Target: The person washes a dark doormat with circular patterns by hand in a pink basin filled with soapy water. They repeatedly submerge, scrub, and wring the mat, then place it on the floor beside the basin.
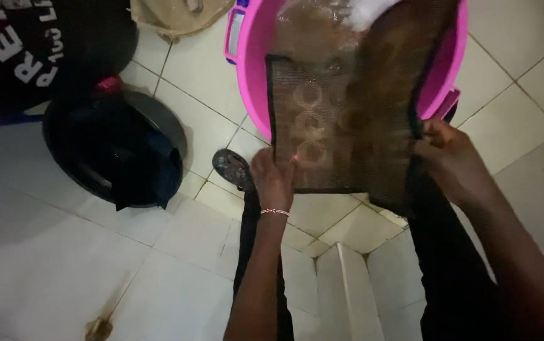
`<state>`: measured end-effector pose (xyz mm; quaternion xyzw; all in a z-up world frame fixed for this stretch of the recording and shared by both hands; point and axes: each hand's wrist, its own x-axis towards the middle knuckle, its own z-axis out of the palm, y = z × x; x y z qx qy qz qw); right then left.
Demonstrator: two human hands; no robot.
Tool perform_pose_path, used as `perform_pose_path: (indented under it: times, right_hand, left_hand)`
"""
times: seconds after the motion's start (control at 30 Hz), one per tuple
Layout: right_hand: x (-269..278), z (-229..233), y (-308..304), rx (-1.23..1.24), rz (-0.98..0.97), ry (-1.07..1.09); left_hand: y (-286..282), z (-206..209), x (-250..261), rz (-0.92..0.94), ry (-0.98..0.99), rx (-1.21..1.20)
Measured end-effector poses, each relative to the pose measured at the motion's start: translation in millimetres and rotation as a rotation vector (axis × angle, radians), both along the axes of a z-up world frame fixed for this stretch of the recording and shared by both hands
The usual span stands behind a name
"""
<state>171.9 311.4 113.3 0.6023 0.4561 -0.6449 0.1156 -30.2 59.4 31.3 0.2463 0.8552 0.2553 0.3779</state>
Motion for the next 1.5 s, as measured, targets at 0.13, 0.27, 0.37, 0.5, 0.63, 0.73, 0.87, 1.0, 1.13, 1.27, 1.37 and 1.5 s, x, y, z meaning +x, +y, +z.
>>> perform_pose_path:
  times: [0.13,0.27,0.37,0.5,0.63,0.73,0.87,1.0,1.13,1.27,1.37,1.5]
  right_hand:
    - [-24,72,31,-0.026,-0.002,-0.117]
    - [-14,108,39,-0.075,-0.182,-0.193]
    - [16,111,28,-0.110,-0.307,-0.110]
    - [18,109,15,-0.212,-0.542,0.104]
    - [56,34,-20,-0.112,-0.816,0.080]
    - [44,-14,-54,-0.255,-1.014,0.230]
    - [50,-83,-127,-0.460,-1.000,0.515]
    - [119,-190,-200,-0.399,-1.293,0.808]
    - [121,-155,-100,-0.171,-1.131,0.464]
    - [45,-50,37,0.132,-0.689,0.287]
    - [-1,-50,106,0.226,-0.461,0.335]
    - [-51,-79,143,0.102,0.047,-0.032]
  left_hand:
    - [1,5,42,0.042,-0.005,-0.045]
    - [-5,1,92,0.292,-0.326,-0.343]
    - [39,42,85,0.815,-0.927,-0.427]
    - [81,18,72,1.245,-1.454,0.431]
    - [100,-36,41,1.221,-1.471,0.790]
    - [121,-11,-12,1.303,-1.333,0.589]
    - [127,27,-44,1.151,-1.137,0.632]
    - [118,53,-63,0.952,-0.973,0.540]
    - [37,28,-81,0.027,0.025,0.399]
    - [24,63,-90,0.324,-0.188,0.284]
    - [10,61,-86,0.233,-0.150,0.114]
    - [64,128,-84,0.392,-0.531,0.212]
